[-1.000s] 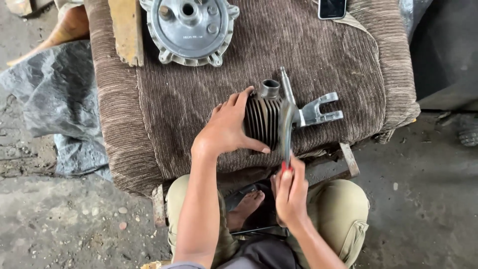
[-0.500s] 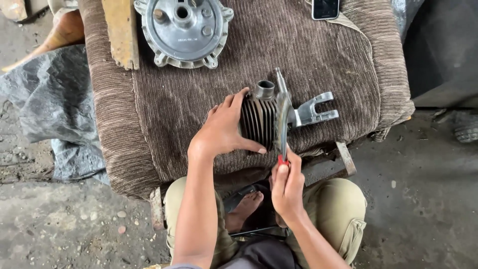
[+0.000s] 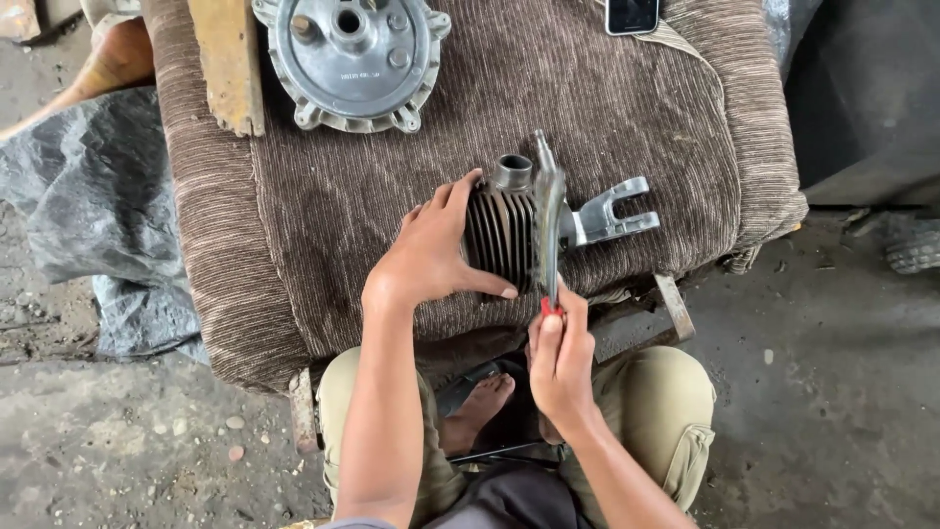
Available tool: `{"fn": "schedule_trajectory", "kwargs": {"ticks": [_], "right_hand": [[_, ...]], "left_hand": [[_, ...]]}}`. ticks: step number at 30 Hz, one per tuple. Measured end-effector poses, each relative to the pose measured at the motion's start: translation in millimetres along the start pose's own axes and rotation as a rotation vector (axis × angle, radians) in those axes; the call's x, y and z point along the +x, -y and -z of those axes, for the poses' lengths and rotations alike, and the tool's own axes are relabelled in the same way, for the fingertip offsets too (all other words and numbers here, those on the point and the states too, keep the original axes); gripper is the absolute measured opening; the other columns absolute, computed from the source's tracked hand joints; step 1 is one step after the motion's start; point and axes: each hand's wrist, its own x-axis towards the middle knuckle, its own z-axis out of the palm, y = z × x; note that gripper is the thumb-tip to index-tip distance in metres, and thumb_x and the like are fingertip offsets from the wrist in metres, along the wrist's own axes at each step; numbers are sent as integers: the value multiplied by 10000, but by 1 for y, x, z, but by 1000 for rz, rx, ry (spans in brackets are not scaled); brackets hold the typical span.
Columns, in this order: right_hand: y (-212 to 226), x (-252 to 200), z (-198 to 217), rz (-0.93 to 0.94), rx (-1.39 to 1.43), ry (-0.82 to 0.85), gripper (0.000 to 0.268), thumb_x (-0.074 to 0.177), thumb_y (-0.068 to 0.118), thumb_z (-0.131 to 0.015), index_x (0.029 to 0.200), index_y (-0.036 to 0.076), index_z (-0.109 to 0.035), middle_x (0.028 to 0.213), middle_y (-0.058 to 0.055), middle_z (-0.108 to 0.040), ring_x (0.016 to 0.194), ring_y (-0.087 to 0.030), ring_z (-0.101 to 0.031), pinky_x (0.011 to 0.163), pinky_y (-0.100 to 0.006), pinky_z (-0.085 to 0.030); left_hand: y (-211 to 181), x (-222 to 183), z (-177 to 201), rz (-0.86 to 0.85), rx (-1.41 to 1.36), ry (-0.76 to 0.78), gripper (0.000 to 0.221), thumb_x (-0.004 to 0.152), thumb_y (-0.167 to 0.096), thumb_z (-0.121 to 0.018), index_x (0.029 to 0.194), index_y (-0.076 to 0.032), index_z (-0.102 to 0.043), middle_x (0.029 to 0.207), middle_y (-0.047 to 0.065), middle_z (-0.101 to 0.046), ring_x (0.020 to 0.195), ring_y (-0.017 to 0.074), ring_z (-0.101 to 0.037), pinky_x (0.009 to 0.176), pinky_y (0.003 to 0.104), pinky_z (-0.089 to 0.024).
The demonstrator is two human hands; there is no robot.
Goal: Cleaning the cooling fins of a motorcycle engine cylinder using a wire brush.
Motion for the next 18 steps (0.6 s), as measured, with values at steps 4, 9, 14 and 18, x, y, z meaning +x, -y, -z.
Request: {"fn": "schedule_trajectory", "kwargs": {"ticks": [4, 9, 14, 18], "right_hand": [[7, -4, 4, -47, -45, 31, 416, 1116, 275, -304, 1438, 26, -393, 631, -12, -495, 468, -84, -406, 431, -241, -373], [-21, -68, 9, -206, -64, 49, 428, 1086, 294, -326, 1414, 40, -432, 600, -3, -519, 433, -62, -428, 525, -231, -483], [-23, -60, 8, -220, -101, 52, 457, 1083, 338, -322, 1410, 37, -430, 583, -15, -525, 438, -70, -422, 446, -232, -390], [-6, -16, 3, -100, -11, 22, 412, 1110, 241, -316, 1443, 14, -401, 694, -25, -520, 506, -77, -461, 526, -225, -461]], "left_hand": [[8, 7, -6, 5, -16, 27, 1432, 560, -481, -1008, 1621, -143, -108, 1640, 183, -264, 1508, 415, -250, 1186, 642, -125], [10, 10, -7, 13, 13, 48, 1461, 564, -539, -998, 1626, -113, -90, 1638, 198, -254, 1522, 400, -222, 1196, 620, -120], [6, 9, -4, 11, 1, 47, 1449, 572, -516, -1003, 1628, -122, -91, 1647, 185, -251, 1524, 392, -226, 1199, 613, -124], [4, 6, -4, 40, -12, 50, 1431, 577, -503, -988, 1632, -174, -80, 1663, 199, -219, 1525, 447, -183, 1186, 654, -121]]}}
